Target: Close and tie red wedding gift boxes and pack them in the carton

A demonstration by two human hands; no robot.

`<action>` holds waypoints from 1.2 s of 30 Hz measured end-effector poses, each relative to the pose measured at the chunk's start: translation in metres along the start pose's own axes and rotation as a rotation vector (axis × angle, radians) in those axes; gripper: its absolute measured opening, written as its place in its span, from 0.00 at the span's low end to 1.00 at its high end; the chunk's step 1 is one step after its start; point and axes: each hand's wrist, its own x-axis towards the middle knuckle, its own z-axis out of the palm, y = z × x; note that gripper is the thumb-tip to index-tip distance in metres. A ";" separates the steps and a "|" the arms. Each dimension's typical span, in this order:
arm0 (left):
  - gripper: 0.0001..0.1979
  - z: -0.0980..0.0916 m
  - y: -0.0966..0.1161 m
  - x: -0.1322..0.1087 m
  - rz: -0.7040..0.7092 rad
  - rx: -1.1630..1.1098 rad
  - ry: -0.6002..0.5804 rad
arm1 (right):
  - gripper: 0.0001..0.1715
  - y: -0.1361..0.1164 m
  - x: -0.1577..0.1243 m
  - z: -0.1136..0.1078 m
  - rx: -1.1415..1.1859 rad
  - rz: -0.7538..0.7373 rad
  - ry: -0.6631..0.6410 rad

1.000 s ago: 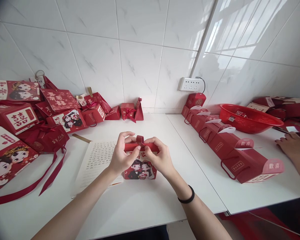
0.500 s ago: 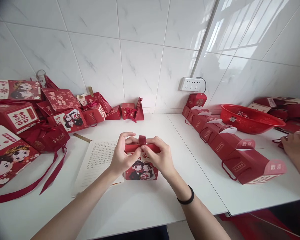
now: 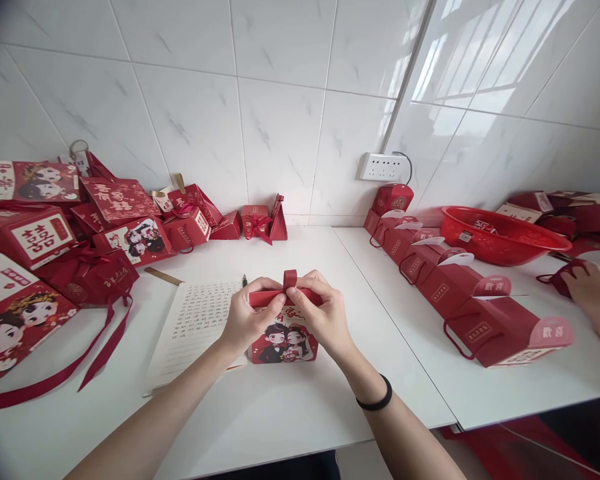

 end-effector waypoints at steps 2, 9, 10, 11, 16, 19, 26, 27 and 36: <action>0.06 0.000 0.001 0.000 -0.010 -0.008 -0.013 | 0.09 0.001 0.000 0.000 0.026 -0.001 -0.006; 0.06 -0.001 0.005 0.001 -0.008 0.007 -0.029 | 0.07 0.005 0.000 -0.001 0.076 0.006 -0.014; 0.06 -0.001 0.005 0.001 -0.009 0.009 -0.028 | 0.07 0.005 0.000 -0.001 0.076 0.006 -0.012; 0.05 -0.001 0.005 0.001 -0.009 0.009 -0.027 | 0.07 0.005 0.000 -0.001 0.076 0.006 -0.011; 0.05 -0.001 0.004 0.001 -0.014 0.005 -0.030 | 0.08 0.003 0.000 -0.001 0.063 0.006 -0.006; 0.05 0.000 0.004 0.001 -0.018 0.002 -0.027 | 0.09 0.003 0.001 -0.001 0.055 0.003 -0.002; 0.05 -0.001 0.003 0.000 -0.021 0.006 -0.032 | 0.11 0.000 0.000 0.000 0.027 0.005 0.006; 0.05 -0.001 0.004 0.000 -0.023 0.005 -0.031 | 0.11 0.000 0.000 0.000 0.025 0.006 0.005; 0.05 -0.001 0.005 0.001 -0.031 0.005 -0.026 | 0.10 0.001 0.000 -0.001 0.016 -0.001 0.000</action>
